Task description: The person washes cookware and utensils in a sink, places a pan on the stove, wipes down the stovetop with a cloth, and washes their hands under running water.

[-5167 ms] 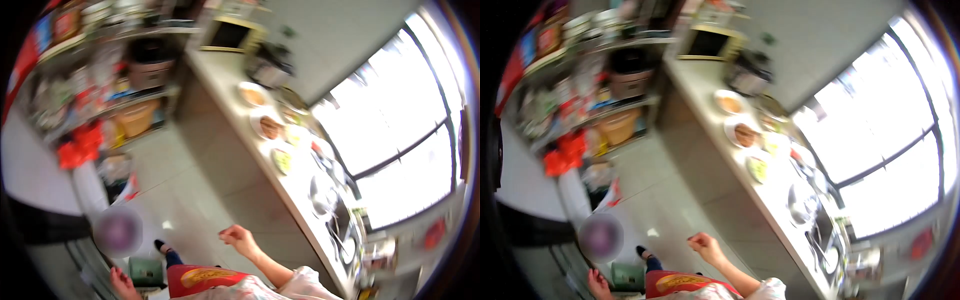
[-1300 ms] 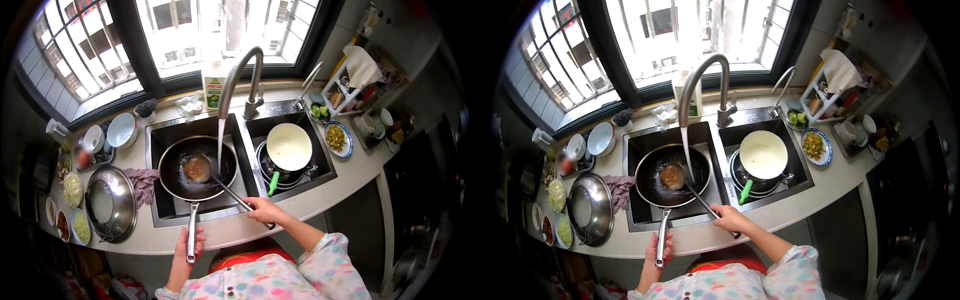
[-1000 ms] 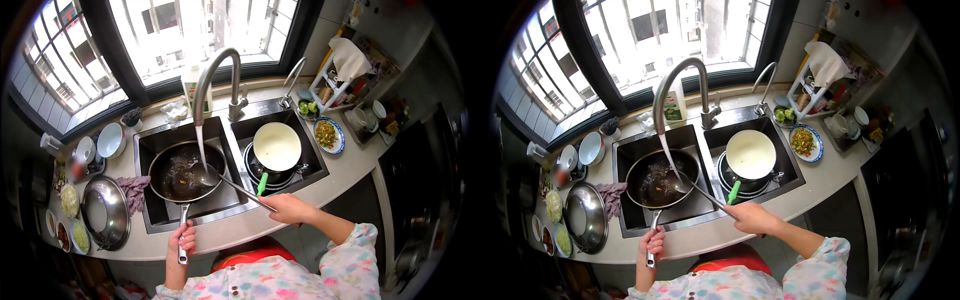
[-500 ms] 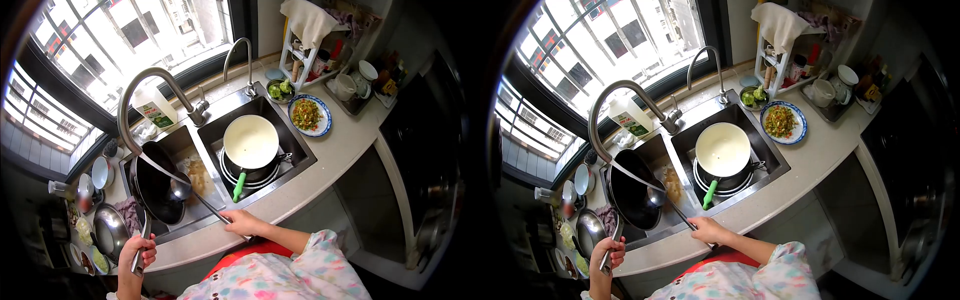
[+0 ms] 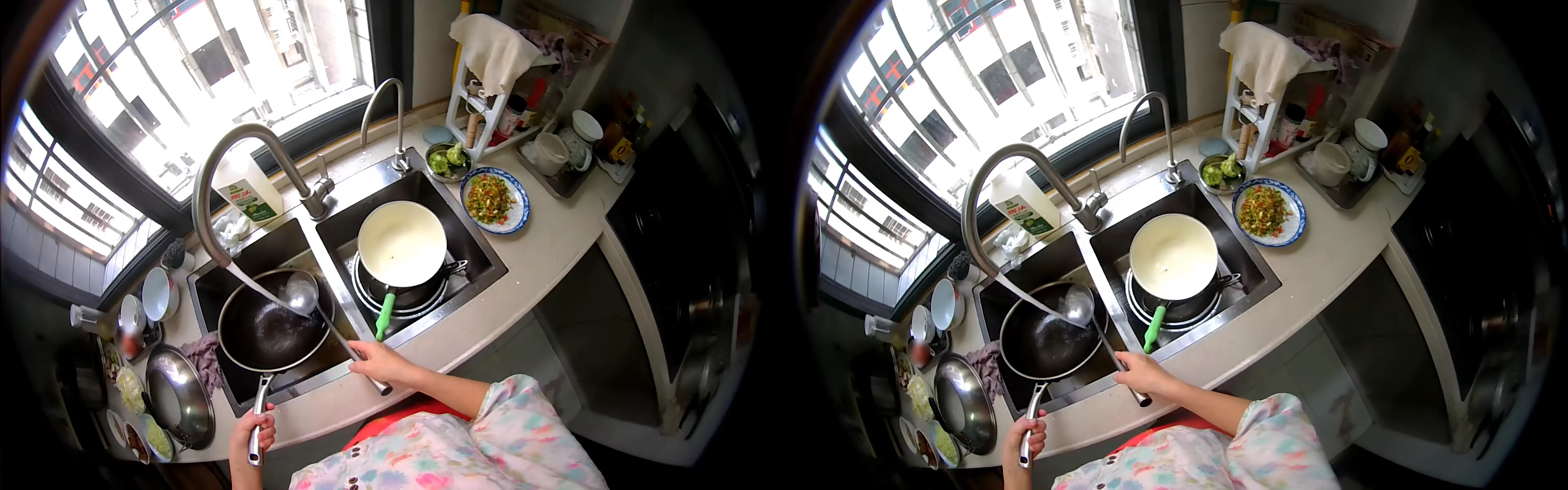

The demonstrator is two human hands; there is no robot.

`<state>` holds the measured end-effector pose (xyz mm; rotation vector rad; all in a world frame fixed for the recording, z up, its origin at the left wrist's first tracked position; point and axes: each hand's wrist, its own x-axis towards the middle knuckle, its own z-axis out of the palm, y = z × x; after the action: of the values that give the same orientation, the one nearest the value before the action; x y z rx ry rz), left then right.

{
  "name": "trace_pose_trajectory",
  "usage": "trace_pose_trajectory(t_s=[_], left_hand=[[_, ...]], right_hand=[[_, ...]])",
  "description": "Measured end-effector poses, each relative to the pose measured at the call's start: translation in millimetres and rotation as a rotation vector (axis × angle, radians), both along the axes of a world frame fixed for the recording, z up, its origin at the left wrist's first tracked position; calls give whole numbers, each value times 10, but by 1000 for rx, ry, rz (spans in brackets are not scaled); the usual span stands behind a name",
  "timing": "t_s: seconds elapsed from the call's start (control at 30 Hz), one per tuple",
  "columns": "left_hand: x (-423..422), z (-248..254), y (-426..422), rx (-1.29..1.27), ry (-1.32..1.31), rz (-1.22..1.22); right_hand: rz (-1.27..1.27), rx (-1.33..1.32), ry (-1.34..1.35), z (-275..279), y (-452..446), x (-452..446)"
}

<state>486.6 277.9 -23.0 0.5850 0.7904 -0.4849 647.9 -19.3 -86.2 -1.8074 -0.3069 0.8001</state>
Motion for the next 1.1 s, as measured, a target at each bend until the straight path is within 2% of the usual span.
trace_pose_trajectory(t_s=[0.07,0.1,0.13,0.2,0.23,0.27,0.37,0.4,0.43,0.5,0.57,0.6,0.63,0.7,0.73,0.8,0.83,0.9,0.97,1.0,1.1], left_hand=[[-99,-102,-8,471,-5,-306],[-129,-132,-27,577,18,-356],[-176,-217,-3,614,22,-360],[-237,-286,-21,720,24,-342],[-225,-272,-72,791,24,-322],[-230,-264,-109,861,26,-305],[-345,-616,43,1423,-17,-421],[-235,-494,-44,1601,-33,-450],[-115,-404,-159,1935,-219,-460],[246,-181,-408,1850,-301,-343],[700,60,-808,1649,-351,-245],[885,90,-962,1573,-414,-279],[1103,98,-1151,1529,-549,-279],[1516,38,-1518,1308,-616,-253],[1727,12,-1693,1298,-584,-330],[2083,-427,-1916,1098,-502,-315],[2257,-529,-2031,1040,-440,-322],[2574,-923,-2166,1018,-253,-225],[2819,-1318,-2204,1114,-139,-148],[2931,-1416,-2247,991,-38,-71],[3070,-1476,-2329,845,-65,-166]], right_hand=[[32,-36,-111,68,39,60],[115,-107,-144,179,-5,161],[73,-152,-241,212,-85,277],[-292,-129,-489,124,-371,609],[-467,-184,-523,172,-541,791],[-574,-267,-700,-54,-754,1017],[-685,-493,-532,-438,-1261,1574],[-739,-518,-435,-610,-1360,1723],[-762,-494,-343,-749,-1440,1841],[-803,-440,-155,-1042,-1574,2029],[-836,-380,60,-1537,-1693,2229],[-754,-482,-17,-1736,-1709,2267],[-674,-592,2,-1670,-1668,2253],[-687,-513,148,-1984,-1640,2272],[-596,-553,133,-1879,-1582,2205],[-448,-615,106,-1529,-1425,2051],[-505,-664,99,-1560,-1364,2013],[-609,-597,170,-1433,-1371,2006],[-876,-234,444,-1791,-1528,2108],[-889,-393,353,-1902,-1571,2126],[-514,-706,113,-1268,-1570,2028]])
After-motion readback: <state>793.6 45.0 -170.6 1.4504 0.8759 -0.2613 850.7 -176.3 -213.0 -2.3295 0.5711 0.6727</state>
